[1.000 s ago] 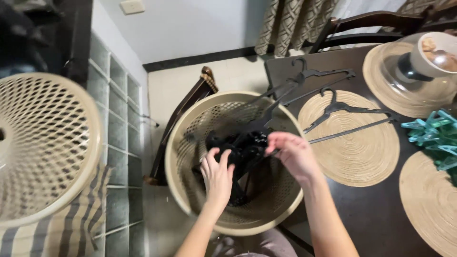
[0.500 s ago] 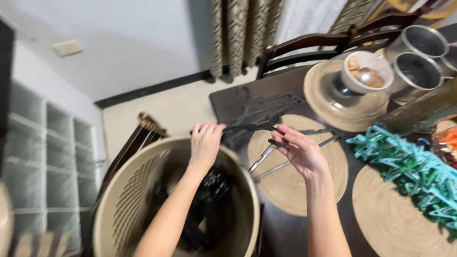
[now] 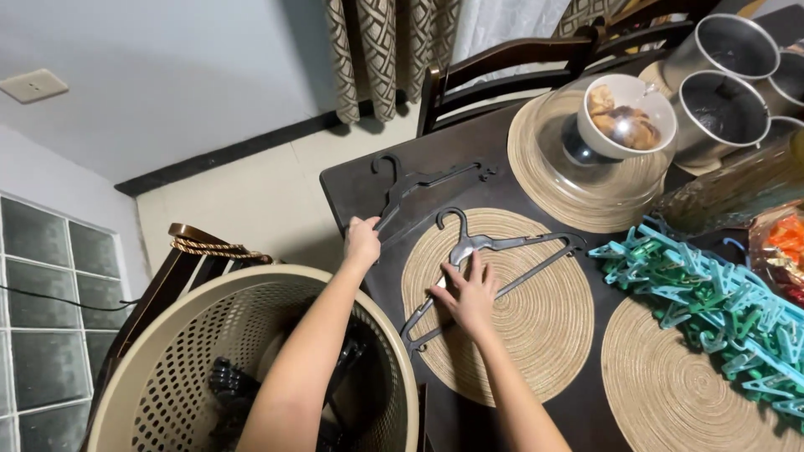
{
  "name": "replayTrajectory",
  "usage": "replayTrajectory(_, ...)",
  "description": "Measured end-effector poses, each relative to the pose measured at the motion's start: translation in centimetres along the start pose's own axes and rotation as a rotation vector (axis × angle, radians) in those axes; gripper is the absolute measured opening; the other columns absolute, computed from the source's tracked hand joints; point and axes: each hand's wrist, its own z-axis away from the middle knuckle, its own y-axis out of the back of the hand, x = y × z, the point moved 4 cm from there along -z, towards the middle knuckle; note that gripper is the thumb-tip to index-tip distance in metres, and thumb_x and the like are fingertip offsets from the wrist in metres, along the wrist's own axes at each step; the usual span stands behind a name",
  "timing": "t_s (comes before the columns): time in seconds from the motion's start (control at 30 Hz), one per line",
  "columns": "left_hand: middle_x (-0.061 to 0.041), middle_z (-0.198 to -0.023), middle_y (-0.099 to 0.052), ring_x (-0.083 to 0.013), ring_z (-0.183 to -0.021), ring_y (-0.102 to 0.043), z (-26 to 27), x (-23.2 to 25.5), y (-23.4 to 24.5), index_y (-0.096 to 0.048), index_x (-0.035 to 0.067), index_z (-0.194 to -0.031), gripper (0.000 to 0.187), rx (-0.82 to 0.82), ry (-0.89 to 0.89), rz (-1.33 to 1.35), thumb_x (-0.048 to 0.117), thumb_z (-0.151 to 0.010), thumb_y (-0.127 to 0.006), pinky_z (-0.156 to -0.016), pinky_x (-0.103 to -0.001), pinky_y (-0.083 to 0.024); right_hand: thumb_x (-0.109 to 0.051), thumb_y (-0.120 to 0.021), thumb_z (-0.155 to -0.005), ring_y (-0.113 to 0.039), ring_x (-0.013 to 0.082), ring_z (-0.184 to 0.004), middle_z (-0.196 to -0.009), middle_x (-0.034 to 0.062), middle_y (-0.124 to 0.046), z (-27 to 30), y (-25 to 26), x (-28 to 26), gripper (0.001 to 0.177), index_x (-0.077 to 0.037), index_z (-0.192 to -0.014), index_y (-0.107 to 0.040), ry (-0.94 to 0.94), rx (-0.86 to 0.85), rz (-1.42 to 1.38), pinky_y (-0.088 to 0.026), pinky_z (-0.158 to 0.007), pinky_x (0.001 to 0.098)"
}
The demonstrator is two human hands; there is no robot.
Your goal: Organize and sort various types of laundry hangers and clothes from a basket onto a table.
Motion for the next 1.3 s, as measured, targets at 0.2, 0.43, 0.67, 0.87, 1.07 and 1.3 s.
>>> replayTrajectory(0.2, -0.022, -0.112, -0.064, -0.0414, -0.108, -0.061, -0.8, -0.8, 0.3, -0.070, 0.009, -0.124, 0.040, 0.023, -0.221, -0.144, 0.007, -0.083, -0.070, -0.096, -0.048, -0.048, -0.047, -0.080, -0.078, -0.038, 0.0528, -0.136, -0.152, 0.0279, -0.041, 0.9, -1.5, 4.0, 0.054, -0.025, -0.127, -0.073, 0.103, 0.263, -0.009, -0.031, -0.111, 0.0608)
replayTrajectory(0.43, -0.017, -0.115, -0.070, -0.0350, -0.105, -0.068, 11.3, 4.3, 17.0, -0.069, 0.003, -0.117, 0.026, 0.228, -0.408, 0.245, 0.000, -0.093, -0.059, -0.093, -0.040, -0.054, -0.016, -0.074, -0.088, -0.051, 0.0439, -0.121, -0.141, 0.0270, -0.054, 5.5, 5.7, -6.5, 0.037, -0.006, -0.124, -0.071, 0.157, 0.397, -0.293, -0.041, -0.105, 0.0508)
replayTrajectory(0.67, -0.014, -0.105, -0.070, -0.0267, -0.095, -0.072, 22.9, -13.2, 24.4, -0.070, 0.005, -0.111, 0.021, 0.492, -0.094, 0.191, -0.002, -0.094, -0.061, -0.085, -0.035, -0.057, -0.005, -0.063, -0.090, -0.073, 0.0280, -0.092, -0.098, 0.0127, -0.074, 14.0, 0.8, -19.0, 0.016, -0.006, -0.100, -0.075, 0.230, 0.054, -0.651, -0.057, -0.085, 0.0358)
replayTrajectory(0.87, -0.020, -0.126, -0.059, -0.0360, -0.117, -0.060, 28.5, -26.5, 20.3, -0.053, 0.006, -0.136, 0.057, 0.297, 0.344, -0.065, 0.003, -0.080, -0.068, -0.103, -0.041, -0.049, -0.017, -0.070, -0.084, -0.074, 0.0333, -0.097, -0.104, 0.0194, -0.076, 16.2, -14.9, -20.5, 0.027, -0.006, -0.107, -0.078, 0.256, -0.594, -0.239, -0.059, -0.086, 0.0382)
replayTrajectory(1.07, -0.026, -0.160, -0.026, -0.0393, -0.148, -0.029, 27.3, -28.3, 14.3, -0.007, 0.001, -0.159, 0.137, -0.060, 0.514, -0.033, 0.014, -0.055, -0.096, -0.121, -0.040, -0.030, -0.024, -0.080, -0.077, -0.071, 0.0368, -0.102, -0.109, 0.0251, -0.072, 17.5, -22.3, -22.8, 0.058, 0.003, -0.125, -0.062, 0.213, -0.771, -0.073, -0.058, -0.088, 0.0425)
replayTrajectory(1.3, -0.025, -0.155, -0.033, -0.0371, -0.144, -0.033, 27.1, -30.1, 13.9, -0.017, -0.001, -0.152, 0.137, -0.025, 0.303, 0.094, 0.017, -0.045, -0.101, -0.119, -0.038, -0.031, -0.020, -0.077, -0.077, -0.071, 0.0395, -0.101, -0.112, 0.0286, -0.070, 19.1, -26.4, -18.8, 0.109, -0.001, -0.160, -0.010, 0.273, -0.746, -0.258, -0.057, -0.089, 0.0413)
